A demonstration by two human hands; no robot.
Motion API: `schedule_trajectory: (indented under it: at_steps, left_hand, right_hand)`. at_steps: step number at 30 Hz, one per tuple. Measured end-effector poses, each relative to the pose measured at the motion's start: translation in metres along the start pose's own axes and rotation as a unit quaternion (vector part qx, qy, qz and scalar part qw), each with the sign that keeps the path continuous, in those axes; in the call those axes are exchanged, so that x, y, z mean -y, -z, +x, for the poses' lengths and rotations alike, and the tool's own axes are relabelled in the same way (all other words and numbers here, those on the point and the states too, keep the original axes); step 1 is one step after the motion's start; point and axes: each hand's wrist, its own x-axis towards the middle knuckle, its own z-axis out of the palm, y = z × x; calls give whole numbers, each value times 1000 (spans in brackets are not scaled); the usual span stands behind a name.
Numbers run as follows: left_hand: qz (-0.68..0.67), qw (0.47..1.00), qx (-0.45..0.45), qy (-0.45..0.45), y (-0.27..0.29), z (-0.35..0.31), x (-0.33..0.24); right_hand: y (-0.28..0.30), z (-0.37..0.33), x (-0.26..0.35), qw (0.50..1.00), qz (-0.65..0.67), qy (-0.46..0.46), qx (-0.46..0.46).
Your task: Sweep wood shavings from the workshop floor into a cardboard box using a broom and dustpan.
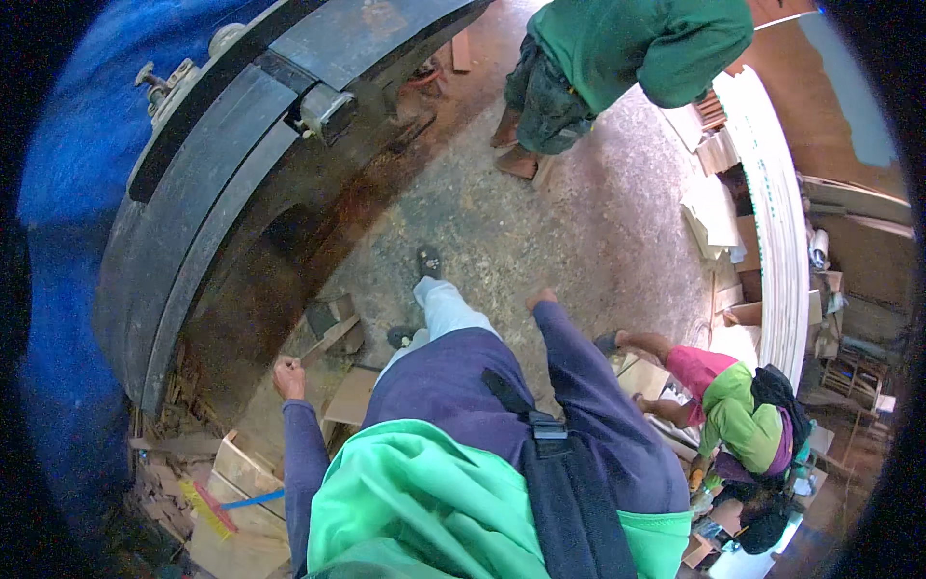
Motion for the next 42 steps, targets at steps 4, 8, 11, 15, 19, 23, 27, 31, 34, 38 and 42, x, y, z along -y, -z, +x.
schedule_trajectory:
  at_steps: [4, 8, 11, 15, 19, 23, 27, 31, 34, 38, 42]
  left_hand:
    - [11, 1000, 27, 12, 1, 14, 6]
    - [-1, 999, 17, 44, -1, 14, -9]
    - [-17, 995, 25, 100, -10, 15, -25]
    - [-105, 976, 38, 188, -18, 36, -33]
    - [-136, 959, 59, 243, -18, 58, -35]
    - [-173, 952, 42, 249, -14, 70, -22]
    - [-62, 965, 113, 229, -18, 87, 16]
    - [-32, 942, 158, 295, -23, 102, 36]
    - [97, 982, 6, 160, -15, 109, -3]
    - [14, 988, -139, -65, 21, 140, -122]
    - [-322, 936, 125, -72, 70, 177, -270]
  right_hand:
    - [-31, -31, -19, 988, 98, -11, 122]
    - [-43, -45, -5, 978, 160, -23, 134]
    - [-47, -26, 23, 996, 34, 50, 63]
    - [2, 17, 74, 986, 91, 83, 117]
    - [60, 42, 130, 967, 205, 139, 64]
    - [97, 62, 170, 939, 304, 138, 84]
    - [108, 62, 188, 899, 401, 81, 158]
    - [114, 56, 212, 883, 440, 48, 156]
    - [121, 62, 253, 880, 443, 54, 163]
    - [140, 63, 319, 885, 413, 121, 176]
    - [177, 44, 402, 848, 427, 214, 230]
